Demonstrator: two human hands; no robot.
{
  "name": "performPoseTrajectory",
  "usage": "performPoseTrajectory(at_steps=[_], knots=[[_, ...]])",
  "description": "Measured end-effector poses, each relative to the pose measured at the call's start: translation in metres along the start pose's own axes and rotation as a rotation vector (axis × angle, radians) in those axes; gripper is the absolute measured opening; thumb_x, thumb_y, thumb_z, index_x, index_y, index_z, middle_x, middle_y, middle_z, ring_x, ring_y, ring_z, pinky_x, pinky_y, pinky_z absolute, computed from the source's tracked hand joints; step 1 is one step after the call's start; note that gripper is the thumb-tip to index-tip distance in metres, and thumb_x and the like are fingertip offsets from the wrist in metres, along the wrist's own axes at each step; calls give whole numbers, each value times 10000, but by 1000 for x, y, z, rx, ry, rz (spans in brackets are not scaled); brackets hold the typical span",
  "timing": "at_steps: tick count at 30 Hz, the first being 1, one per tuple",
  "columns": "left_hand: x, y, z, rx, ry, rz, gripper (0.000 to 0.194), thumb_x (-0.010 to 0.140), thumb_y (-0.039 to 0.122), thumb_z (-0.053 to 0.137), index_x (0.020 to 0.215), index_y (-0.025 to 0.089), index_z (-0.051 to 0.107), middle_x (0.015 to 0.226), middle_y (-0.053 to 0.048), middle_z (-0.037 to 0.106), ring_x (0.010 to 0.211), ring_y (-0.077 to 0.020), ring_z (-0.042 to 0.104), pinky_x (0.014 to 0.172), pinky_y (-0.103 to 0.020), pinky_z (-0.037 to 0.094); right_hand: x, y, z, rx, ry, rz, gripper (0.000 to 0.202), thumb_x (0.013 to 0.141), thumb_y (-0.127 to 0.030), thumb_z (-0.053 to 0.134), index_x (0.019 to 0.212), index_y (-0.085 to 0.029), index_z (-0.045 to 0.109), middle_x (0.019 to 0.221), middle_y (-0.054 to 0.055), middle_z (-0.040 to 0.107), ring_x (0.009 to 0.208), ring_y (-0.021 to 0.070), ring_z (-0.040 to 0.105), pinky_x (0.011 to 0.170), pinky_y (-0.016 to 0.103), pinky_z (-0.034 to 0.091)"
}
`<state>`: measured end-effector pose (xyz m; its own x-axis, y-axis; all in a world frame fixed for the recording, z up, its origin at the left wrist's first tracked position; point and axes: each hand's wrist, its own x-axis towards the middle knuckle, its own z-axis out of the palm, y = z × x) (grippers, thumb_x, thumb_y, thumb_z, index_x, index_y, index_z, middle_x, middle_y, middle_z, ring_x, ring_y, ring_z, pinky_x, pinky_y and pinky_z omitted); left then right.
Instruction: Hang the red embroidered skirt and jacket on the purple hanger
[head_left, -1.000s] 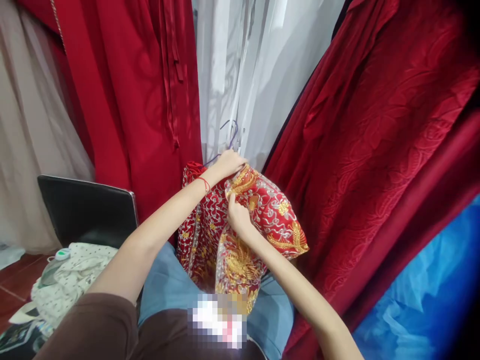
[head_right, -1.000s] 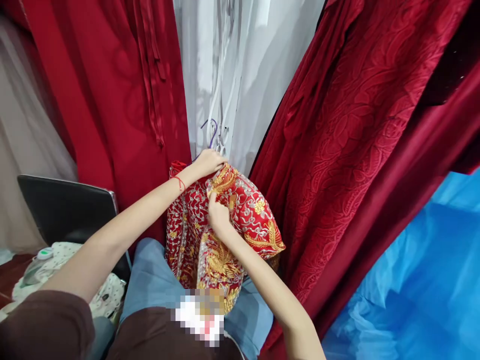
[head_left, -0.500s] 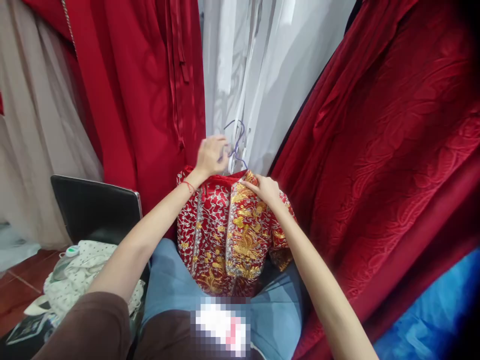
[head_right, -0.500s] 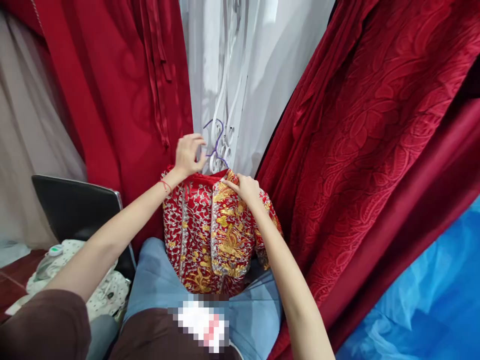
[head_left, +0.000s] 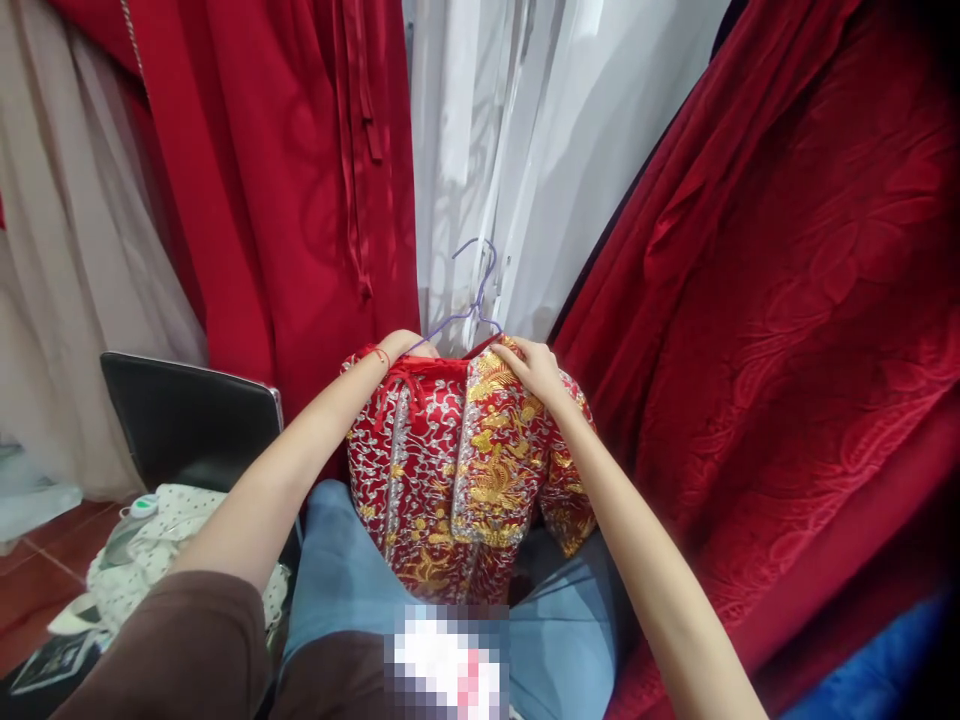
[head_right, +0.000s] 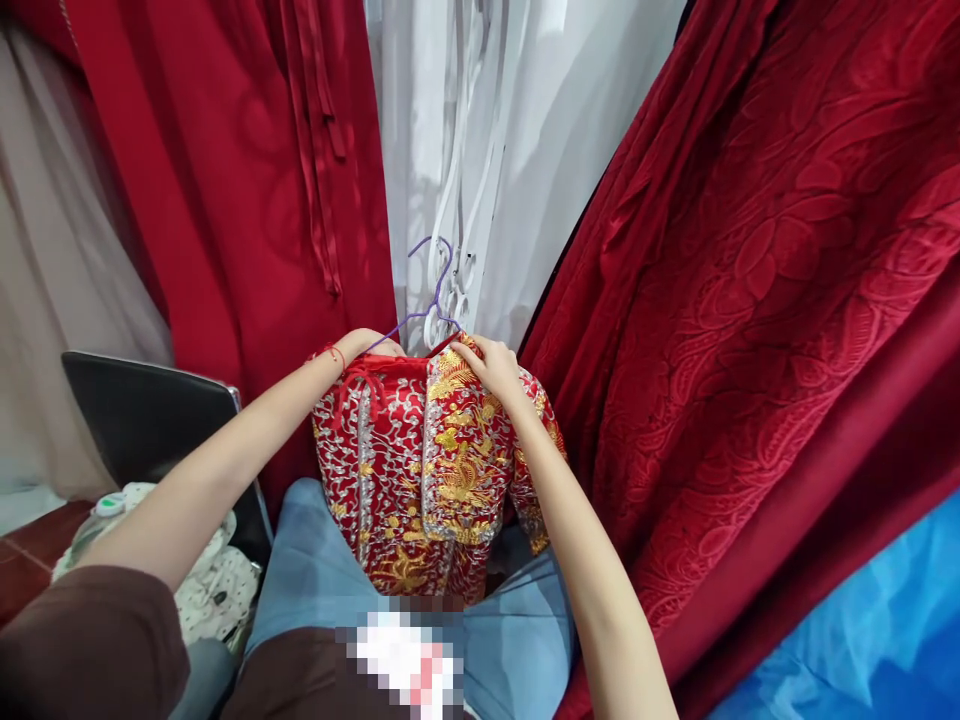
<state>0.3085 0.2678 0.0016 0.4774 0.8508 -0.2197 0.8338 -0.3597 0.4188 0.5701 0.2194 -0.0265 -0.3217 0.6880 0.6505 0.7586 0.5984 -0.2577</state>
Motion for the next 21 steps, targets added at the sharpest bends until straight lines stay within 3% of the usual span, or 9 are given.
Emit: performPoseTrajectory(at_steps=[3,9,12,15,18,21], knots=[[-1,-1,1,56,-24,-38,283,631,307,626,849,180,752,788,-45,755,709,-212,667,653,-287,536,-3,-1,-3,-2,-14,6,486,952,-595,406,768,-189,598,725,22,642,680,165,545,623,241,288],[-23,3,-6,401,607,52,339,919,279,403,1131,204,656,1129,-115,698,968,-235,661,808,-309,488,-2,-11,-11,-87,-84,41,427,954,-561,428,839,-201,626,751,38,662,696,183,562,632,257,311],[-37,7,-7,660,821,110,378,958,199,343,1259,229,569,1172,-132,658,963,-227,665,771,-303,464,2,-20,-14,-123,-105,60,428,933,-584,459,871,-197,633,769,48,664,689,186,561,615,263,311],[-52,6,-12,881,827,130,388,977,175,324,1300,240,529,1129,-136,648,881,-212,669,710,-299,439,8,-30,-13,-162,-87,99,493,911,-653,458,892,-197,645,800,65,679,708,197,571,616,268,315],[-67,1,-21,973,775,118,310,1003,387,384,1186,230,577,1031,-126,660,818,-218,657,694,-306,420,13,-35,-9,-237,-45,137,502,968,-608,379,907,-201,666,834,89,702,764,216,597,636,279,314],[-80,-4,-25,939,741,107,380,936,555,488,1082,218,585,944,-104,667,806,-218,646,696,-294,412,13,-35,-3,-284,-25,155,508,1003,-560,329,931,-202,682,867,102,719,805,231,617,643,285,304]])
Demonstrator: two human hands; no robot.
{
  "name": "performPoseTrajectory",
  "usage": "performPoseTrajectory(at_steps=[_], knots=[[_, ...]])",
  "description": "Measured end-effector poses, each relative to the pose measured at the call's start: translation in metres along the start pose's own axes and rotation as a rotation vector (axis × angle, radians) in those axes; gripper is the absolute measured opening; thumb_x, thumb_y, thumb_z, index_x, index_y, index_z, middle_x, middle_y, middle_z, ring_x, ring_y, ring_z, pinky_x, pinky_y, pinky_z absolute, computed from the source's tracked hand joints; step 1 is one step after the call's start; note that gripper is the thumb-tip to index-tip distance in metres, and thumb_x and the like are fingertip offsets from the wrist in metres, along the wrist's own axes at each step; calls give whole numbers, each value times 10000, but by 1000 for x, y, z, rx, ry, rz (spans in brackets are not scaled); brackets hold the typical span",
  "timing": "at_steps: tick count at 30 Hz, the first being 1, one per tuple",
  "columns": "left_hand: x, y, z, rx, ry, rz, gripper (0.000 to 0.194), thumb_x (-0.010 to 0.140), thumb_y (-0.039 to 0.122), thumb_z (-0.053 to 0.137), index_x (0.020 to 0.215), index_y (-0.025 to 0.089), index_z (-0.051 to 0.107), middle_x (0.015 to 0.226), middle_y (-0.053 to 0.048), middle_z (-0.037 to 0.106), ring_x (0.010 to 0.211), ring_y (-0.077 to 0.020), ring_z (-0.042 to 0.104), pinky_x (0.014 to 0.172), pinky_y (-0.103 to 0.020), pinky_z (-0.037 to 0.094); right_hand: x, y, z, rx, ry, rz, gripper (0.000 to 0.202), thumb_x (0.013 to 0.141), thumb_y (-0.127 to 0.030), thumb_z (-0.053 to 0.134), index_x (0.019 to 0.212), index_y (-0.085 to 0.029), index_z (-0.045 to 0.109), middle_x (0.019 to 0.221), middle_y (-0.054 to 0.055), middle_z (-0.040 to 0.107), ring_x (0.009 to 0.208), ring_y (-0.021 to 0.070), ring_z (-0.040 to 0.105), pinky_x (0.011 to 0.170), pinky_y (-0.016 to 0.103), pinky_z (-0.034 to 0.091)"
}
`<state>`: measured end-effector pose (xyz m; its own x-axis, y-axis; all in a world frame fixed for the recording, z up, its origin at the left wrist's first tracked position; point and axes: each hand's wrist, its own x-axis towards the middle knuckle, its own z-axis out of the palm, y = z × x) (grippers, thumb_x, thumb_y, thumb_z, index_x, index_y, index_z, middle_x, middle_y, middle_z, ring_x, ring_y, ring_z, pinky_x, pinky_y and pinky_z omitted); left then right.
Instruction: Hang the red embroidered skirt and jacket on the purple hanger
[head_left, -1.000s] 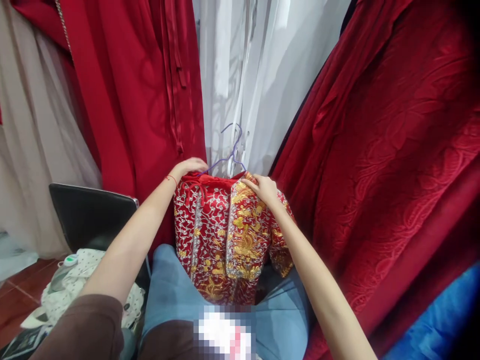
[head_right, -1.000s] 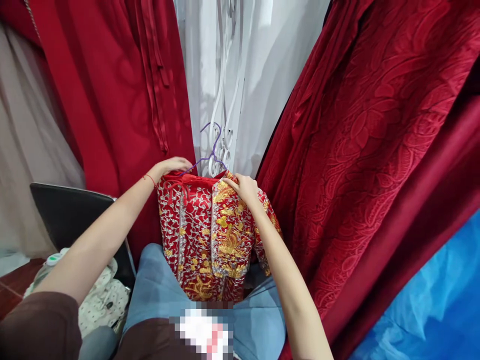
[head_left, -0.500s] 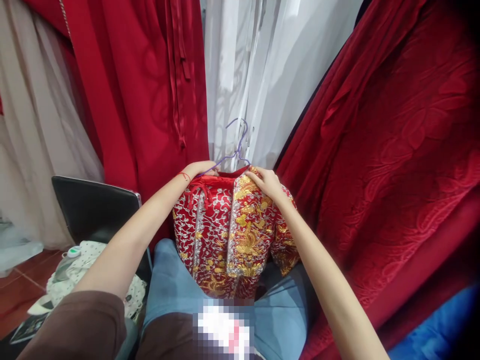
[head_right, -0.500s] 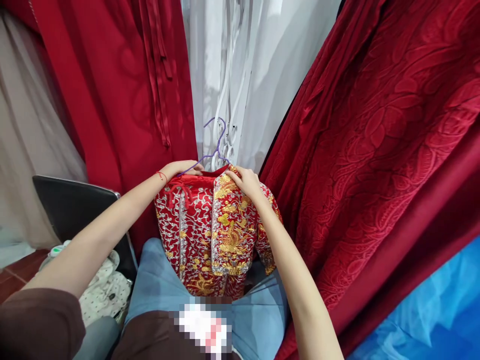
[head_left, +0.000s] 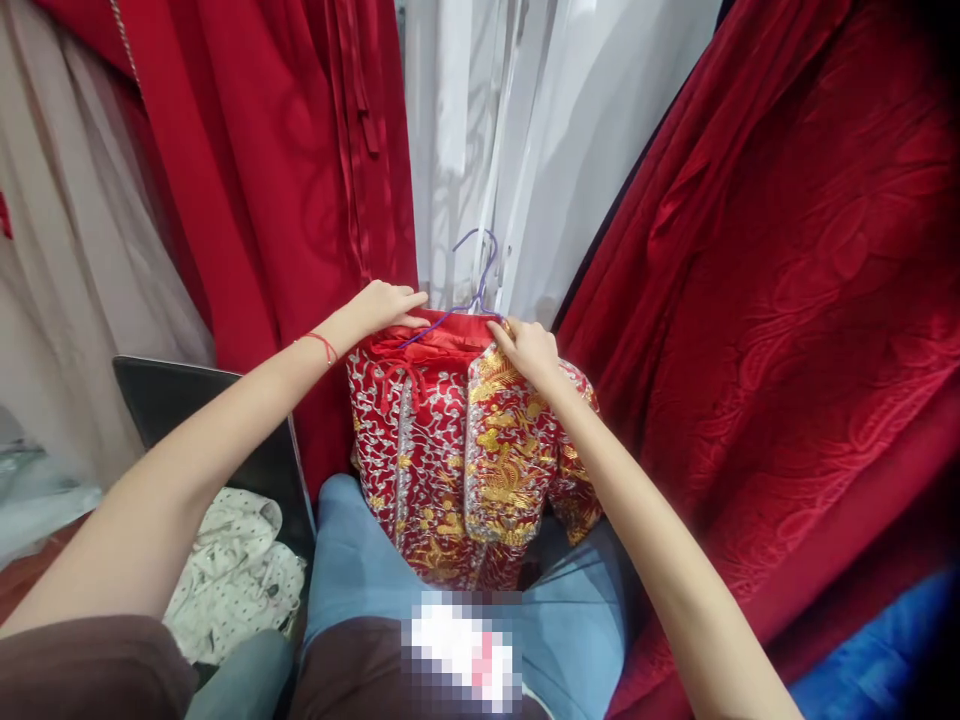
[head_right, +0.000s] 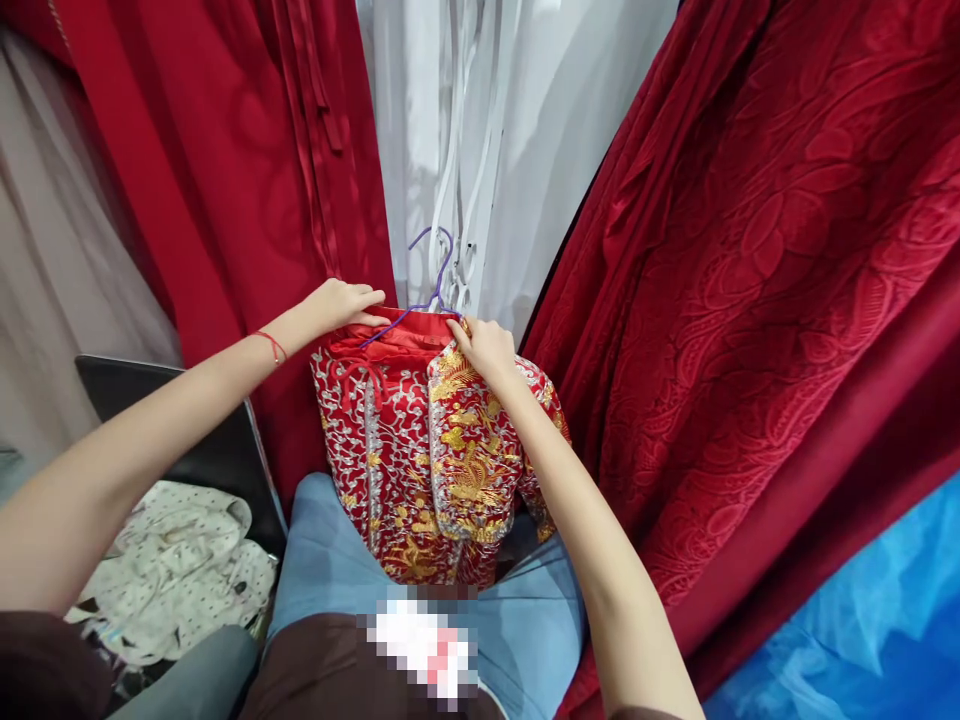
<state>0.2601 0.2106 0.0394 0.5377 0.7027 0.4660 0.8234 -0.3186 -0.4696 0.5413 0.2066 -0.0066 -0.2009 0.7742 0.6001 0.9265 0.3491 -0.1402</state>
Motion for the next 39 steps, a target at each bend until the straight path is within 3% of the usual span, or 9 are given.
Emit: performPoseTrajectory(at_steps=[6,11,16,21,26,30,32,36,39], knots=[[-18,7,10,-52,-102,-20,285,953,341,520,1193,191,553,1107,-145,639,908,-225,665,764,-294,435,-3,2,6,-36,22,-2,528,1010,-562,316,954,-195,692,884,106,731,786,225,615,632,279,279],[-29,4,24,10,-194,-422,372,880,31,323,1061,73,645,1137,-251,625,956,-294,667,777,-368,451,-5,6,9,-51,38,-6,530,1012,-559,319,931,-188,689,865,109,729,775,218,611,615,278,239],[-36,-20,24,-173,-1,-632,263,822,141,488,1007,152,674,1020,-161,697,927,-277,654,787,-362,479,-4,11,14,-8,55,-19,515,1004,-557,341,839,-189,661,785,93,701,737,206,588,608,278,218],[-5,-13,14,-447,84,-422,223,790,329,615,939,202,721,947,-61,736,876,-199,657,792,-290,494,0,14,17,200,55,-66,466,978,-553,378,710,-206,538,691,38,608,660,174,499,613,267,258],[32,1,21,-863,-301,-131,419,691,457,692,1008,194,771,1011,-31,763,891,-165,664,821,-226,481,4,16,20,419,80,-114,450,936,-543,429,628,-224,354,603,-23,438,611,134,376,596,258,269],[40,9,34,-870,-647,-233,474,622,385,728,1056,200,771,1032,-24,765,825,-176,665,753,-237,496,4,18,24,533,119,-122,503,910,-608,431,613,-229,284,569,-45,354,582,115,326,578,261,254],[37,11,39,-803,-689,-241,408,644,328,700,1012,170,778,982,-37,769,783,-176,659,710,-239,491,3,20,25,536,120,-130,512,908,-615,431,608,-227,283,565,-44,358,576,114,326,580,264,258],[27,4,35,-615,-365,-204,298,758,349,628,963,185,770,970,-28,762,857,-182,661,744,-242,468,1,16,20,434,137,-125,418,927,-550,447,679,-214,432,629,-11,477,609,144,421,609,276,320],[26,1,21,-453,7,-246,304,872,331,508,1053,220,726,1096,-37,732,1005,-212,646,814,-291,462,7,-5,7,231,342,-139,327,929,-467,483,987,-158,573,944,114,617,850,237,546,758,355,422]])
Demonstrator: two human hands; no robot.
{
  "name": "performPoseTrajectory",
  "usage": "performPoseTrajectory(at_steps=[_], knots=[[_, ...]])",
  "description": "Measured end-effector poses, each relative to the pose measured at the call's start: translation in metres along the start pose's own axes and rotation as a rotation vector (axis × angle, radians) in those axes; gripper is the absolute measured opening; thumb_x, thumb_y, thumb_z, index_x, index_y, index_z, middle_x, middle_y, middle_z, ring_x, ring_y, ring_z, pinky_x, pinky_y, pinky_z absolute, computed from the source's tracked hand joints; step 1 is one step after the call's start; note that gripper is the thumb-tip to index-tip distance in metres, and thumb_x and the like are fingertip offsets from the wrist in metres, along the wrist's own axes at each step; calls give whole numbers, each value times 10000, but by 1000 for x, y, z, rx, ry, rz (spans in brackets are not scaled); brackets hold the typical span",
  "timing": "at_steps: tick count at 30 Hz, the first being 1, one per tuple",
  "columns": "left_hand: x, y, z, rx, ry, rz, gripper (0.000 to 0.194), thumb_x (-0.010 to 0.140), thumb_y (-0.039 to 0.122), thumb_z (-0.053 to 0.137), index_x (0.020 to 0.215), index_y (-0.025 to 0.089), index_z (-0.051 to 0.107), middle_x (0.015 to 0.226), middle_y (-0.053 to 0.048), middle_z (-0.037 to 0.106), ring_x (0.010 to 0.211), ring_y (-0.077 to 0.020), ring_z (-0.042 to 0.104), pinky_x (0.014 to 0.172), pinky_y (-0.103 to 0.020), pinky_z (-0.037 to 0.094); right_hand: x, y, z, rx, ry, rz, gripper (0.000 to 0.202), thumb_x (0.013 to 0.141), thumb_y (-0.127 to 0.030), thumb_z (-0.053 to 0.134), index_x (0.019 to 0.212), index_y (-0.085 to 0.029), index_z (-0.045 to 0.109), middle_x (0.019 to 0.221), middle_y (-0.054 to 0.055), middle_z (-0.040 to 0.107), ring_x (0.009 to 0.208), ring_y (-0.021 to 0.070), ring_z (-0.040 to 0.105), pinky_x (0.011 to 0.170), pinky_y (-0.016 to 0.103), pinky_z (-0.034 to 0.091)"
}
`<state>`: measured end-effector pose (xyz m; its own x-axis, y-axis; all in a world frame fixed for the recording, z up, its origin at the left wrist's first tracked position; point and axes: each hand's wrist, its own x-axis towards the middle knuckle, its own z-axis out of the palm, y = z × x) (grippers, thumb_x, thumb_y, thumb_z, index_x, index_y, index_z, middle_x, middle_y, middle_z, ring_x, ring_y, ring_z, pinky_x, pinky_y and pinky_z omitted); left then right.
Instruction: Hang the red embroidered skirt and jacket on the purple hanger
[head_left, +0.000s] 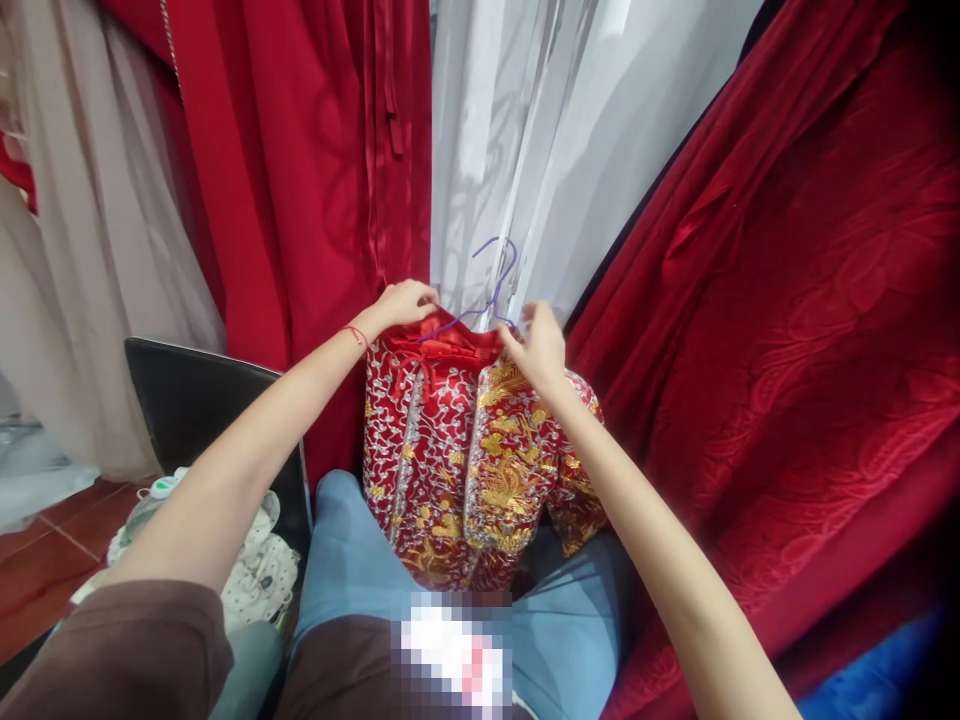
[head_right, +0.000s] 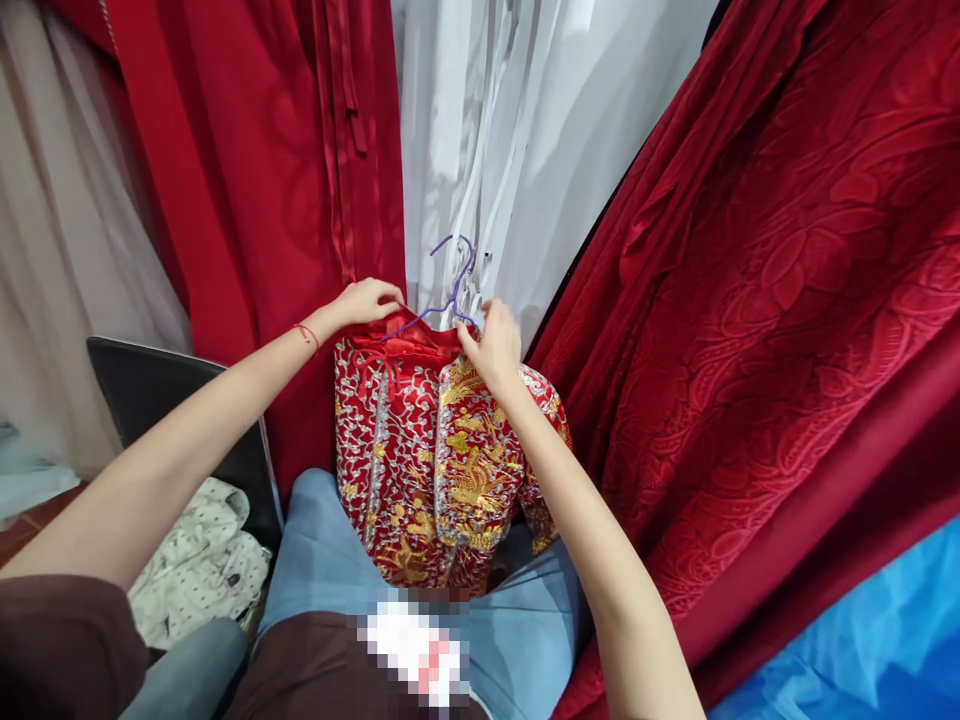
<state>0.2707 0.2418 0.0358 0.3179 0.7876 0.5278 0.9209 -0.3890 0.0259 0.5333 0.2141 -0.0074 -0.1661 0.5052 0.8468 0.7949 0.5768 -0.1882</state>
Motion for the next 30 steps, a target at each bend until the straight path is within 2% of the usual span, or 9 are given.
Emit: performPoseTrajectory(at_steps=[2,5,11,14,17,21,23,27,30], knots=[[0,9,-8,68,184,70,318,915,282,444,1094,204,695,1135,-70,707,1049,-231,633,855,-332,456,15,-22,-1,-148,55,-127,369,944,-410,466,1154,-124,568,1147,184,587,1061,307,522,894,448,415],[-2,22,-12,157,317,160,306,932,230,422,1073,149,681,1079,-123,689,1018,-256,633,896,-385,437,41,-55,6,-271,-59,-271,374,958,-340,444,1197,-97,596,1187,198,578,1205,357,449,995,547,348],[-17,18,-3,85,393,188,297,957,247,419,1035,158,691,1056,-118,697,1010,-252,627,907,-385,428,57,-87,33,-349,-92,-126,324,911,-307,510,1036,-107,732,1179,209,605,1303,445,320,1006,676,238],[-22,6,-1,-64,327,105,296,949,362,482,1078,194,688,1100,-77,715,1030,-228,636,899,-337,450,51,-86,40,-298,-73,-65,329,897,-235,469,1031,-112,744,1153,217,612,1300,462,316,975,695,238],[-26,-10,2,-67,125,-120,448,788,531,682,1101,212,691,1060,-68,732,1000,-248,656,851,-316,480,46,-81,41,-268,-55,-62,364,872,-183,423,1035,-103,739,1125,224,610,1301,466,315,962,701,244],[-38,-34,12,60,-91,-381,342,781,495,690,960,207,737,993,-101,740,994,-298,669,817,-346,492,42,-74,41,-271,-35,-120,367,857,-169,402,995,-108,737,1047,208,620,1294,451,342,962,675,270],[-47,-42,13,64,55,-402,299,879,433,568,1027,226,726,1045,-104,737,1024,-298,666,824,-361,487,41,-74,40,-258,-31,-153,352,861,-173,410,975,-116,738,1030,203,635,1298,450,347,968,659,272],[-72,-54,-4,70,545,-380,353,957,293,382,1155,215,663,1114,-105,723,1020,-255,671,833,-342,469,34,-67,24,-133,-57,-191,289,880,-243,448,937,-163,719,1082,160,669,1319,437,361,985,625,282],[-97,-57,-25,131,688,-268,347,959,283,376,1123,189,666,1095,-109,724,975,-227,681,793,-307,458,17,-34,3,88,-51,-227,302,921,-333,422,1051,-220,670,1169,105,671,1272,343,478,1008,547,336]])
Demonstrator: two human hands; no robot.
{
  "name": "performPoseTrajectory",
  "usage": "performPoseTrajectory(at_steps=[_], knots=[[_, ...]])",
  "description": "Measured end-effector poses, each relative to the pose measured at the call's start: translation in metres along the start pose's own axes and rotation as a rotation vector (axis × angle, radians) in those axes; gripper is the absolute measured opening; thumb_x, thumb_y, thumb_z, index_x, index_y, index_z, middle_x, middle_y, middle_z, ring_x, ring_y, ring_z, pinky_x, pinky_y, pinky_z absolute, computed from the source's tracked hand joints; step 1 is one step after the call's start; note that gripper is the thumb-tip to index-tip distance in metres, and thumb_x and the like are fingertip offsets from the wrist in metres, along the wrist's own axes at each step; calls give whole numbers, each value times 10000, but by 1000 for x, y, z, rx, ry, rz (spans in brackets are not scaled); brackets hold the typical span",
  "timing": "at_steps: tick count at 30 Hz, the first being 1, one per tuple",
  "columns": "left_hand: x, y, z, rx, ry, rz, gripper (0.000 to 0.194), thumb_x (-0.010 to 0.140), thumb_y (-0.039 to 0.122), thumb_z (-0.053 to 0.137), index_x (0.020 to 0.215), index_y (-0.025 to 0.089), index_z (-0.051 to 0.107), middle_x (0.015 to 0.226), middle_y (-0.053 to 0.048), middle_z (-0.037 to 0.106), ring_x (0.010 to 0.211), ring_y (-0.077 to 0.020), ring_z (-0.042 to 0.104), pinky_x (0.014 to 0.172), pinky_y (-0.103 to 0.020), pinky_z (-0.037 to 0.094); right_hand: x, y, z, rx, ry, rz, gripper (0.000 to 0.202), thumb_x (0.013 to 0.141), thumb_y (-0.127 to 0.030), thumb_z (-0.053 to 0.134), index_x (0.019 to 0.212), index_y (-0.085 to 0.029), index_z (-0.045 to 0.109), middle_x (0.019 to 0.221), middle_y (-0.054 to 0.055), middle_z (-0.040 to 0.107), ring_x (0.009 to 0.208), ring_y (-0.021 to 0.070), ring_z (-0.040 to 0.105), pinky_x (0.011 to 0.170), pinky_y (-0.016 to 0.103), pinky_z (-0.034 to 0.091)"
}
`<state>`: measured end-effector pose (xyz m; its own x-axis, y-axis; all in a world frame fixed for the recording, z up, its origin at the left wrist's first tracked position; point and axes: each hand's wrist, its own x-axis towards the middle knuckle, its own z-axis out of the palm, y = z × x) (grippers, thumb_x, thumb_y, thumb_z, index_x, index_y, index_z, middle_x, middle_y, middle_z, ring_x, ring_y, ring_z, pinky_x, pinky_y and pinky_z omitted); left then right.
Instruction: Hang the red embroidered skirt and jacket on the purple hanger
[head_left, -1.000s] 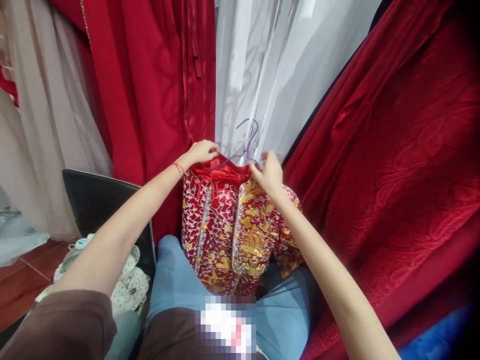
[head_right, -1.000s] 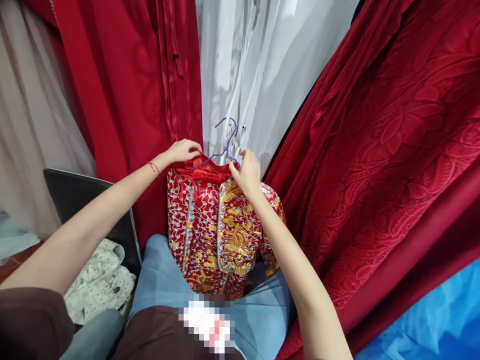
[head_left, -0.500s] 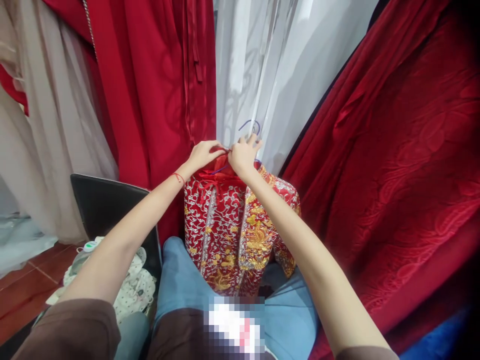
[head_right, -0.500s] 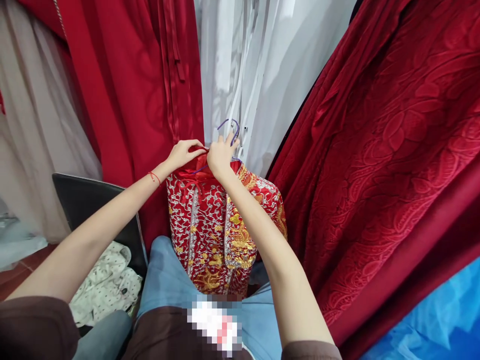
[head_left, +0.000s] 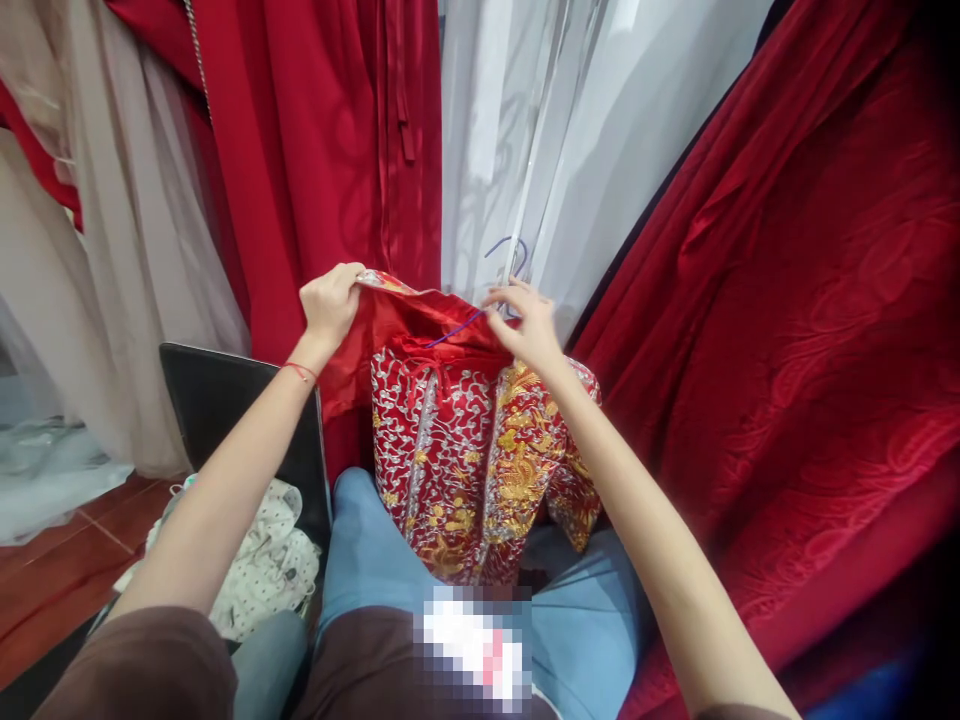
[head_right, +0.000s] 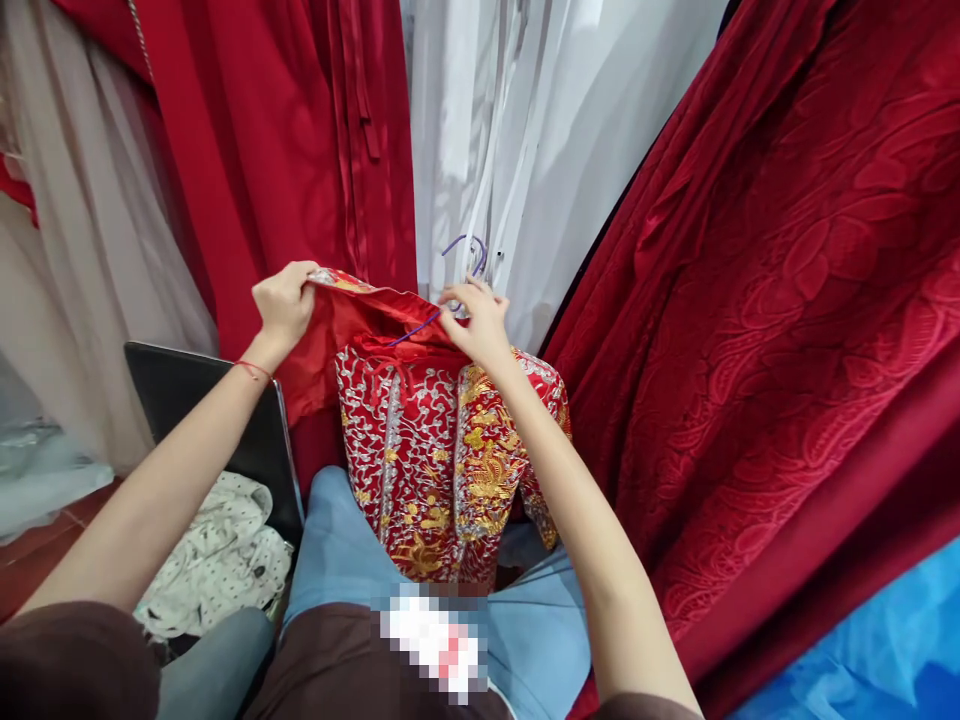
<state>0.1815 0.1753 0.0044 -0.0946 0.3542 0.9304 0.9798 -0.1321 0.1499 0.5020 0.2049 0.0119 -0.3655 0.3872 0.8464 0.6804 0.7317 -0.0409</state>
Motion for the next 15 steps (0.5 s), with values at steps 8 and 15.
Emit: performPoseTrajectory(at_steps=[8,15], knots=[[-69,3,-50,133,-281,103,335,950,408,438,1110,214,659,1007,-96,756,819,-238,707,617,-287,380,-95,96,-38,-196,-355,264,604,801,-766,508,995,-198,582,1010,141,689,902,285,618,784,401,439],[-119,47,-36,262,-492,-62,410,1010,408,300,1118,183,625,935,-137,743,812,-260,709,592,-288,341,-116,57,-63,-429,-314,238,526,897,-727,397,897,-217,522,822,104,651,731,242,598,613,305,330]])
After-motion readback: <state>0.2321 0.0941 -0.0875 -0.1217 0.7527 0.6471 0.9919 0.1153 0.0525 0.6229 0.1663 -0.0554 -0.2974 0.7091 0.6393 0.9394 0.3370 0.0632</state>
